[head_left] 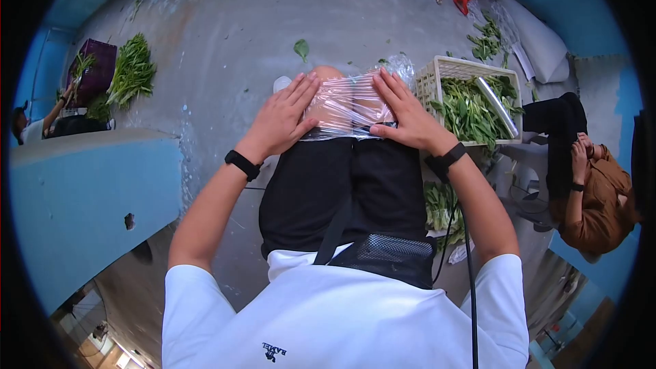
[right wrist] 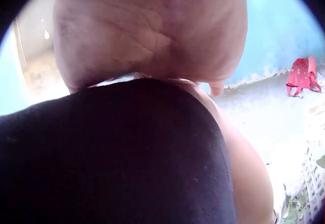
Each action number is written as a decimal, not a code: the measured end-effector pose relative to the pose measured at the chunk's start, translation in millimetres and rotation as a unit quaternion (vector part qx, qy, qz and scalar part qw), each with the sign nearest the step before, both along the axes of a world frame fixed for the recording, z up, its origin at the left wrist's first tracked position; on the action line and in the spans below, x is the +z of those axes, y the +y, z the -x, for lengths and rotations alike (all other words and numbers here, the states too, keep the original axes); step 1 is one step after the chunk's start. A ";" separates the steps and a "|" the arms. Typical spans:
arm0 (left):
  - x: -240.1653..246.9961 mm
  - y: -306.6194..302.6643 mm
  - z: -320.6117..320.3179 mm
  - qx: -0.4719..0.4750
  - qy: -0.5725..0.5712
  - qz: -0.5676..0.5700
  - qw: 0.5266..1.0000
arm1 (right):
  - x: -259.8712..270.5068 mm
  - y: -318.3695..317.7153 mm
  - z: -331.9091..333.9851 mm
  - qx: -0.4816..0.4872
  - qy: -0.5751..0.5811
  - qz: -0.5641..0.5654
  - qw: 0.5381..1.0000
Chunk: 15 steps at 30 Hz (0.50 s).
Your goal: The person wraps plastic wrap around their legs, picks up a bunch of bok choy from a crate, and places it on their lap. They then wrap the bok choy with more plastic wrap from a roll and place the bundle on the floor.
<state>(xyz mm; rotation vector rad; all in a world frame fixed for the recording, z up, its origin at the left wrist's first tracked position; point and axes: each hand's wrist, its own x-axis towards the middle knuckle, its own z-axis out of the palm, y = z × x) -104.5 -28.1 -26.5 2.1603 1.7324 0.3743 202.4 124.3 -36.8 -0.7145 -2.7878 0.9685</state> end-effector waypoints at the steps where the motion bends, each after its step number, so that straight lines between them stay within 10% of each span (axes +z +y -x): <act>1: -2.3 0.7 1.8 -0.009 -0.009 0.003 1.000 | 1.9 -1.3 -1.9 -0.002 0.000 0.002 1.000; 15: -3.6 3.2 4.7 0.001 -0.066 0.045 0.997 | 1.2 1.3 -8.0 0.017 0.011 0.021 1.000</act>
